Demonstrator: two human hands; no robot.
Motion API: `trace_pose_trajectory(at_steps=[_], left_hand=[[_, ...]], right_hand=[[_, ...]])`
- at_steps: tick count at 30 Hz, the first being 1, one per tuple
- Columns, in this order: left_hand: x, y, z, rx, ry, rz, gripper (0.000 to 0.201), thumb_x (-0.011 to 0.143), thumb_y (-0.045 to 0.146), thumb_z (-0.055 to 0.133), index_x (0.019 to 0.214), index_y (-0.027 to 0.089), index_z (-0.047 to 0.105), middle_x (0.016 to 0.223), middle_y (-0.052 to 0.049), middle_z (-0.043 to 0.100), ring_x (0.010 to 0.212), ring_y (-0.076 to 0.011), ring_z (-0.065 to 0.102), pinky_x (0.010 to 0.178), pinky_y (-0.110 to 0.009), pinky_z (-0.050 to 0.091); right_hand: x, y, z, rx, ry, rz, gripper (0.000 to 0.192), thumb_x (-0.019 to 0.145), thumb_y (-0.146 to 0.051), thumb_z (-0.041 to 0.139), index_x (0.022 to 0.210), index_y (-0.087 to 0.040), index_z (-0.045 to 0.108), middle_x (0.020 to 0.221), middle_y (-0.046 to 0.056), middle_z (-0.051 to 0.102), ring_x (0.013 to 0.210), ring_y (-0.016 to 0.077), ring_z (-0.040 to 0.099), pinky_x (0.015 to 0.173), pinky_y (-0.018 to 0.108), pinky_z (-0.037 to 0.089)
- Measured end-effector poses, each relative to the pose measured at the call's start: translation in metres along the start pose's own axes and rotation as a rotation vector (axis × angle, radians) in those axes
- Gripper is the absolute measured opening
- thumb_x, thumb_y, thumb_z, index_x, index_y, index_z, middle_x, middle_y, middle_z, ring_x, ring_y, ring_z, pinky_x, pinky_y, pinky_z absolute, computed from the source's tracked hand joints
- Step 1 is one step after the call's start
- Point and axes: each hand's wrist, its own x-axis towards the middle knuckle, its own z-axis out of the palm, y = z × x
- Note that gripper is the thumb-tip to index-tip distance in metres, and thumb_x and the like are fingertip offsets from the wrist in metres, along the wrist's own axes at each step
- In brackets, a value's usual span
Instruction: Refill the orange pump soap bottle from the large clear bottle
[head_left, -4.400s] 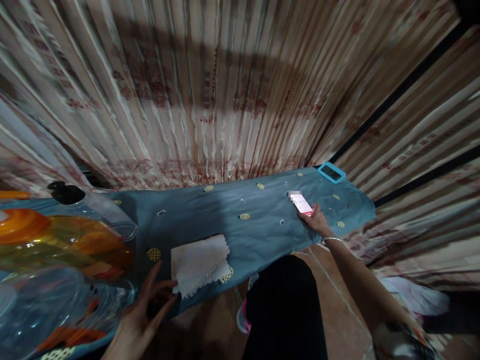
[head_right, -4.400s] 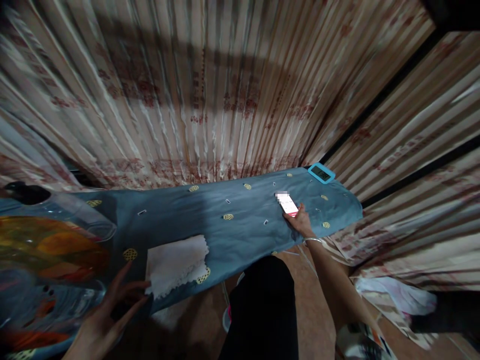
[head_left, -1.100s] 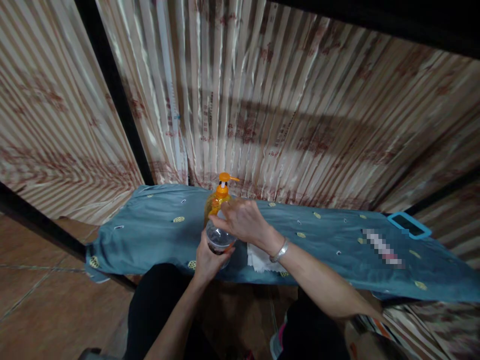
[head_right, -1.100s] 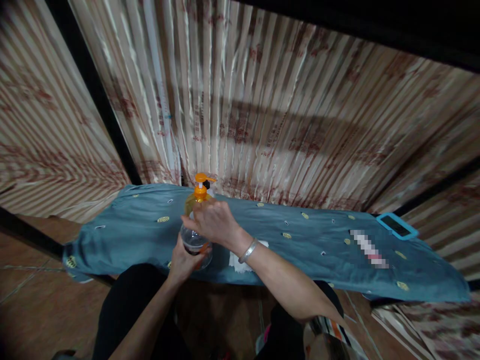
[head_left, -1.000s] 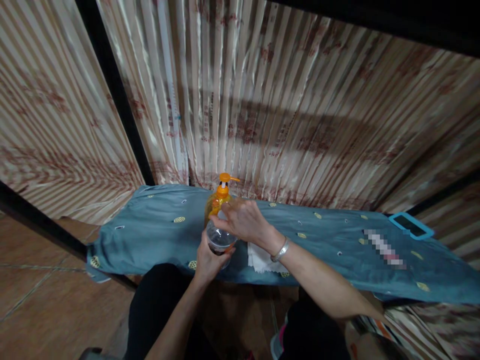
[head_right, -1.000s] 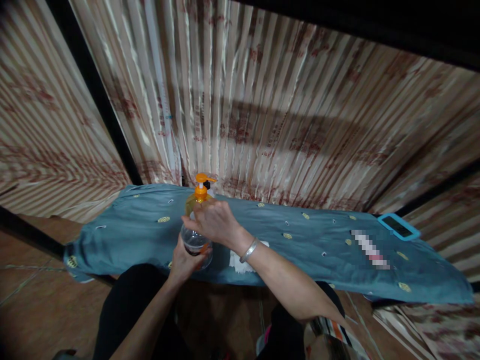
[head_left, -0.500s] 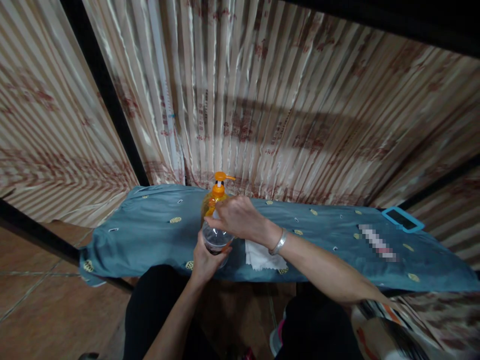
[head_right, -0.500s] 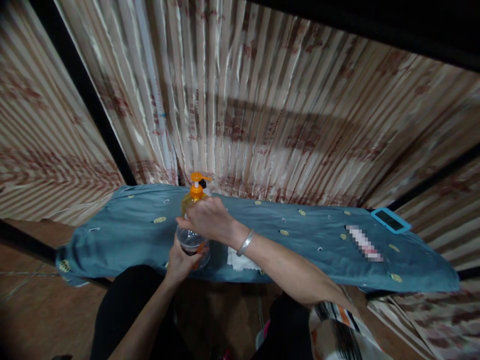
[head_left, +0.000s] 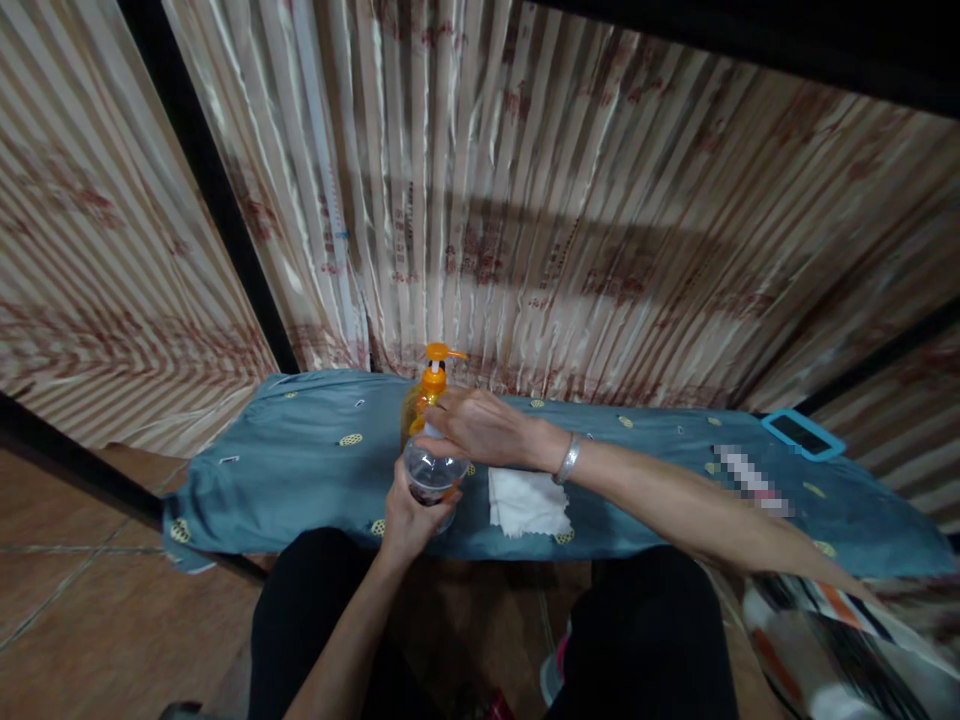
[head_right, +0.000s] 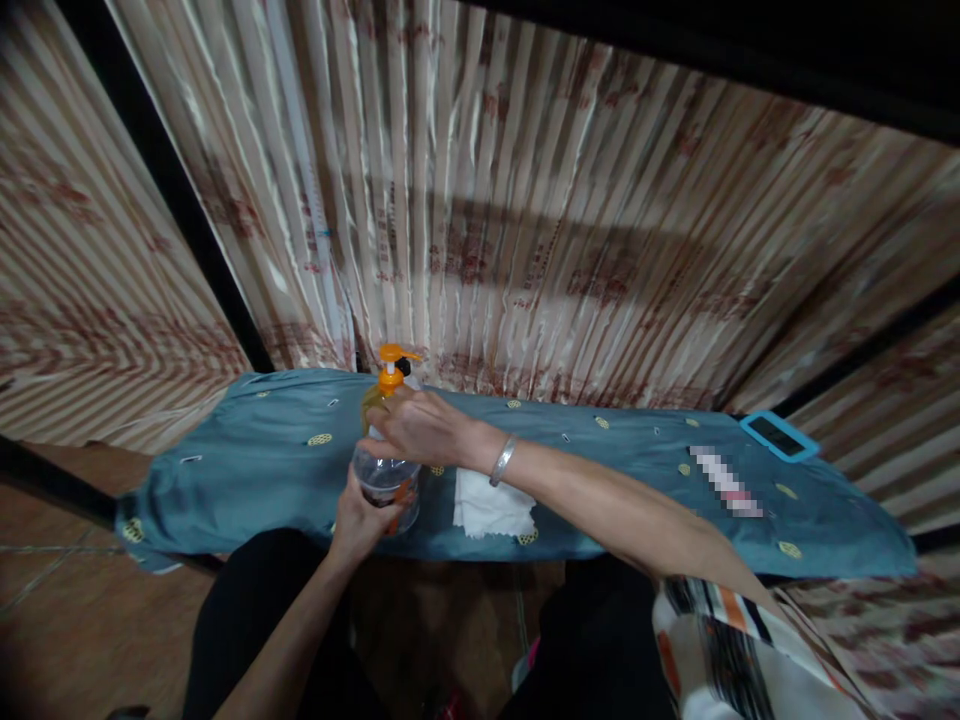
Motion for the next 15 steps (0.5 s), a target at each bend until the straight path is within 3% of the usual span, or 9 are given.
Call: trace_pose_trajectory(at_steps=[4,7,10,12,15], left_hand=[[0.001,0.002,0.0,0.008,0.0,0.005,0.073,0.049,0.033,0.086,0.114,0.022,0.054,0.108,-0.008,0.072,0.102,-0.0312,0.07,0.094,-0.046,0.055],[0.001,0.002,0.0,0.013,0.008,0.008,0.073,0.05,0.035,0.086,0.114,0.021,0.054,0.105,-0.008,0.073,0.098,-0.0302,0.071,0.09,-0.044,0.057],[0.001,0.002,0.0,0.031,0.007,0.016,0.074,0.05,0.036,0.085,0.115,0.02,0.053,0.104,-0.008,0.072,0.097,-0.0292,0.071,0.089,-0.043,0.057],[0.0,0.002,0.0,0.043,0.011,0.026,0.074,0.051,0.036,0.084,0.116,0.02,0.053,0.106,-0.008,0.072,0.098,-0.0287,0.071,0.089,-0.043,0.057],[0.0,0.003,0.0,0.034,0.017,0.036,0.073,0.051,0.037,0.084,0.115,0.019,0.054,0.104,-0.008,0.072,0.097,-0.0286,0.072,0.088,-0.043,0.058]], right_hand=[[-0.004,-0.003,-0.014,-0.017,-0.053,-0.04,0.042,0.105,-0.044,0.038,0.119,-0.011,0.061,0.11,0.013,0.07,0.104,0.0238,0.066,0.083,0.034,0.048],[-0.004,-0.009,-0.023,-0.056,-0.061,0.041,0.057,0.103,-0.054,0.036,0.125,-0.005,0.057,0.101,0.019,0.072,0.099,0.0323,0.069,0.074,0.039,0.047],[0.0,-0.013,-0.029,-0.082,-0.062,0.103,0.068,0.103,-0.058,0.025,0.109,-0.002,0.063,0.089,0.024,0.072,0.097,0.039,0.07,0.068,0.041,0.043],[0.002,-0.013,-0.032,-0.07,-0.089,0.085,0.06,0.105,-0.051,0.029,0.098,-0.005,0.067,0.085,0.022,0.073,0.094,0.0366,0.072,0.066,0.04,0.041],[0.004,-0.01,-0.037,-0.033,-0.14,0.043,0.036,0.102,-0.039,0.05,0.101,-0.008,0.068,0.087,0.016,0.076,0.087,0.0303,0.073,0.064,0.036,0.04]])
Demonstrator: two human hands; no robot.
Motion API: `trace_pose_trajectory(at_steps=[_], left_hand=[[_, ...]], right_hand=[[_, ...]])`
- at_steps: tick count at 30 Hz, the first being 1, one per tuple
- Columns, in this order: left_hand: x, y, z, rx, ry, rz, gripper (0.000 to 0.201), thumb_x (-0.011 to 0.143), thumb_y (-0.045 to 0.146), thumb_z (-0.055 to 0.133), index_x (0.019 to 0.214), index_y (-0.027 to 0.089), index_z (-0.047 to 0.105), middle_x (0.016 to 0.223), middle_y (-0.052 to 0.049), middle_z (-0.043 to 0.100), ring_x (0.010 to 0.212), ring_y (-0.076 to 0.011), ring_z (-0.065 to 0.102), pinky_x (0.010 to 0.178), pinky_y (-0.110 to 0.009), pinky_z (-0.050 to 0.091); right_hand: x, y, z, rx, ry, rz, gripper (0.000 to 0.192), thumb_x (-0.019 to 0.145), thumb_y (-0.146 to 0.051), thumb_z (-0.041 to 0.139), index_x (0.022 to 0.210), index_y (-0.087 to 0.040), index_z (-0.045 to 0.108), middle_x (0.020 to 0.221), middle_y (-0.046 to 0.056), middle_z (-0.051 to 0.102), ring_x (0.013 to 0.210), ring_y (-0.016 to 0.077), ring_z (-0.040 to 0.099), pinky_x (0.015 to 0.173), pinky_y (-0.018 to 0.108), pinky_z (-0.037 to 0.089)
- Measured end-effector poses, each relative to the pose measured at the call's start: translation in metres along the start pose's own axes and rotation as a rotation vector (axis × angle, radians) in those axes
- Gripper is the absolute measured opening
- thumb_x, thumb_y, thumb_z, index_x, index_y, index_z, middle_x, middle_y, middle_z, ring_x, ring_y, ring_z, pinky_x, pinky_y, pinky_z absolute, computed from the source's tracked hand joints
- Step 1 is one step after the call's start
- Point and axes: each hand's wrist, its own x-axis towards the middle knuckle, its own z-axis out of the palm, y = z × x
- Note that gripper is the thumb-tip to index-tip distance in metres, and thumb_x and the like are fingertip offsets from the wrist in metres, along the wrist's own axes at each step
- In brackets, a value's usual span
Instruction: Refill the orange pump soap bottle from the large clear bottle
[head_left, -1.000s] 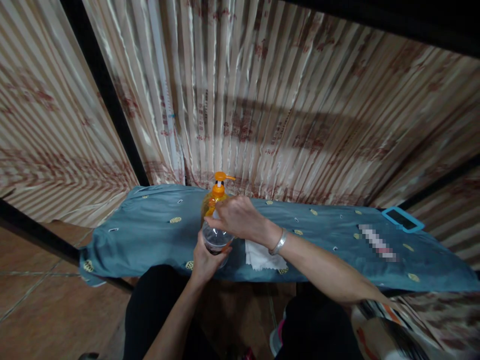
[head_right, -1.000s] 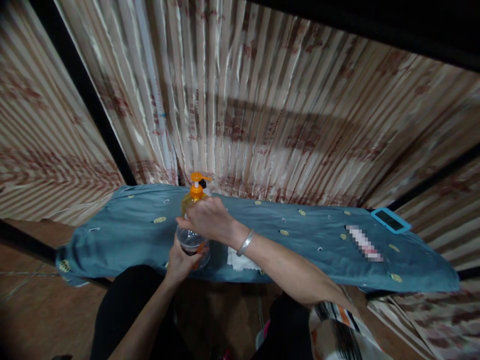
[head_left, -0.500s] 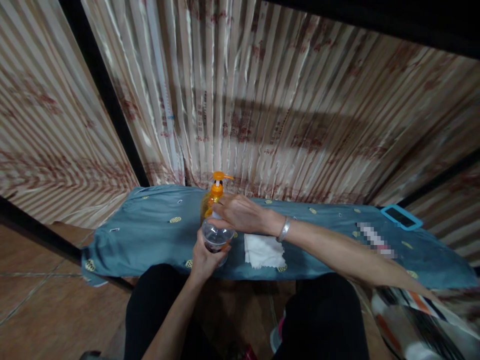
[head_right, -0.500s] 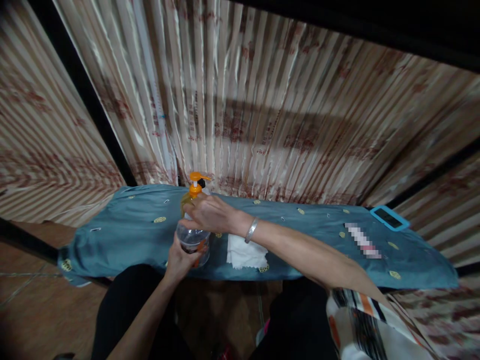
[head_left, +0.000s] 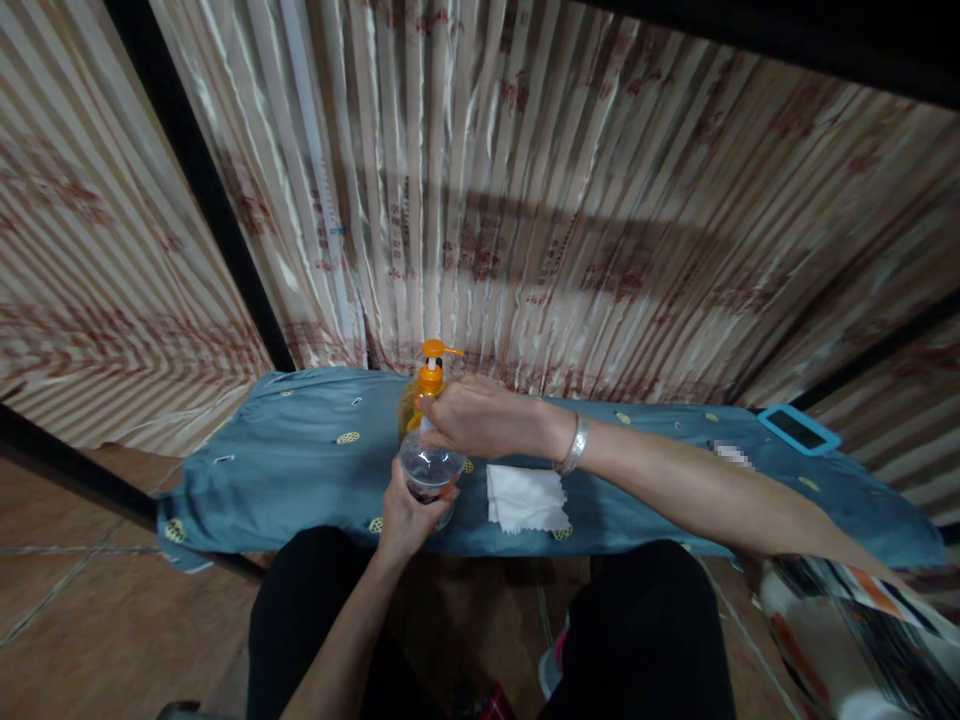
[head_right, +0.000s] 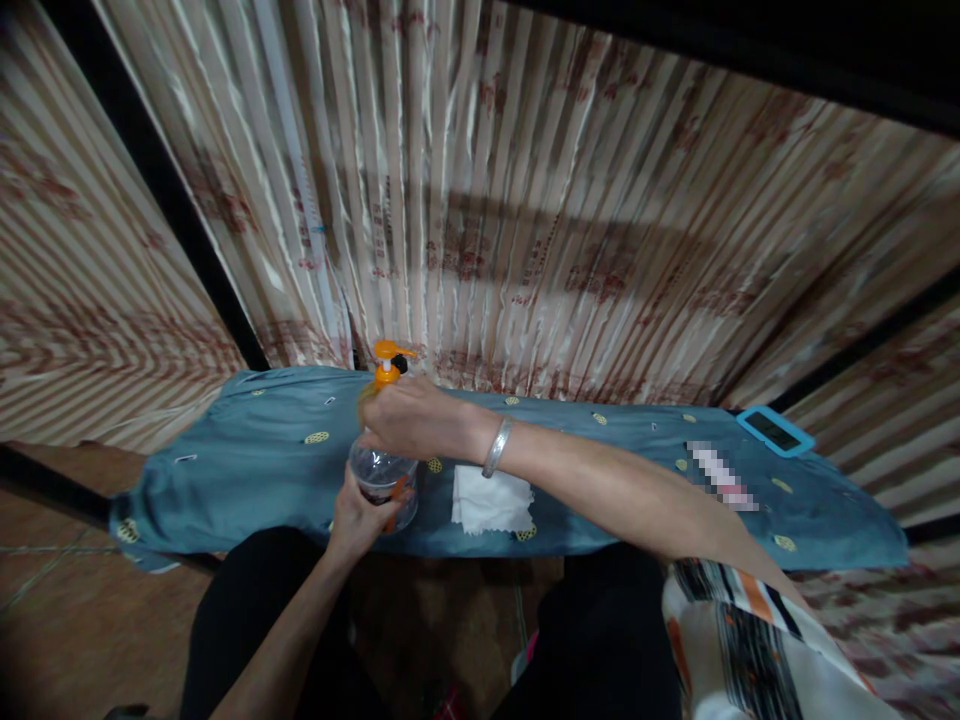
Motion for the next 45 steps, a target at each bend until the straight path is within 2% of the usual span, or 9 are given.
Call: trace_pose_trajectory(at_steps=[4,7,13,19,24,31,34,41,45], left_hand=[[0.0,0.001,0.0,-0.027,-0.008,-0.006,0.073,0.05,0.038,0.085,0.114,0.02,0.054,0.102,-0.008,0.074,0.094,-0.0288,0.073,0.087,-0.045,0.059],[0.0,0.002,-0.001,-0.01,0.0,-0.021,0.074,0.05,0.036,0.085,0.115,0.019,0.054,0.103,-0.008,0.074,0.094,-0.029,0.072,0.087,-0.045,0.059],[0.0,0.001,-0.001,0.003,-0.012,-0.029,0.076,0.05,0.039,0.084,0.116,0.019,0.053,0.103,-0.008,0.074,0.096,-0.0298,0.072,0.089,-0.046,0.057],[0.0,0.0,-0.001,0.004,-0.016,-0.021,0.075,0.05,0.04,0.084,0.114,0.019,0.052,0.101,-0.009,0.073,0.094,-0.0301,0.072,0.088,-0.047,0.057],[0.0,0.0,-0.001,0.041,-0.009,-0.002,0.072,0.051,0.041,0.084,0.112,0.019,0.053,0.1,-0.009,0.073,0.094,-0.0299,0.072,0.086,-0.046,0.058],[0.002,-0.002,0.0,0.086,0.004,-0.001,0.071,0.05,0.041,0.084,0.111,0.02,0.055,0.104,-0.01,0.074,0.098,-0.0312,0.072,0.09,-0.046,0.058],[0.004,-0.003,0.0,0.124,0.02,-0.023,0.075,0.047,0.044,0.084,0.111,0.019,0.054,0.106,-0.012,0.074,0.1,-0.0333,0.072,0.091,-0.047,0.058],[0.004,-0.004,0.0,0.22,0.047,-0.04,0.073,0.046,0.049,0.083,0.107,0.018,0.056,0.104,-0.014,0.073,0.1,-0.0369,0.071,0.09,-0.05,0.058],[0.004,-0.007,0.0,0.25,0.079,-0.037,0.079,0.044,0.052,0.084,0.109,0.017,0.056,0.108,-0.015,0.072,0.104,-0.0387,0.07,0.092,-0.051,0.057]], right_hand=[[0.0,0.001,-0.006,0.029,-0.021,-0.04,0.038,0.093,-0.037,0.067,0.117,-0.008,0.063,0.097,0.012,0.076,0.085,0.0242,0.072,0.066,0.032,0.042],[0.001,-0.002,-0.006,0.014,0.013,0.009,0.045,0.095,-0.049,0.06,0.107,-0.006,0.067,0.095,0.016,0.075,0.087,0.0266,0.07,0.069,0.035,0.046],[0.003,0.003,-0.001,0.049,0.022,-0.082,0.017,0.096,-0.023,0.059,0.1,-0.009,0.068,0.096,0.01,0.074,0.085,0.0175,0.067,0.073,0.029,0.047],[0.003,0.002,-0.004,0.066,0.029,-0.018,0.041,0.094,-0.044,0.065,0.105,-0.005,0.067,0.094,0.015,0.074,0.088,0.0246,0.068,0.072,0.034,0.044],[0.006,-0.002,-0.008,0.077,-0.036,-0.045,0.016,0.093,-0.019,0.062,0.103,-0.007,0.069,0.099,0.012,0.074,0.088,0.0206,0.067,0.073,0.032,0.046],[-0.03,0.022,-0.013,0.337,0.084,0.054,0.023,0.094,-0.017,0.061,0.115,-0.008,0.064,0.099,0.01,0.072,0.091,0.0208,0.064,0.08,0.032,0.041],[-0.067,0.033,0.02,0.571,0.199,0.268,0.023,0.092,-0.032,0.069,0.107,-0.015,0.066,0.087,0.001,0.068,0.078,0.0146,0.061,0.071,0.028,0.04],[-0.17,0.04,0.192,1.096,0.383,0.878,0.019,0.091,-0.033,0.069,0.085,-0.016,0.061,0.066,-0.008,0.054,0.057,0.0095,0.054,0.059,0.026,0.048],[-0.216,0.046,0.252,1.18,0.511,1.19,0.014,0.09,-0.025,0.07,0.086,-0.015,0.061,0.078,-0.004,0.062,0.068,0.0109,0.062,0.067,0.029,0.056]])
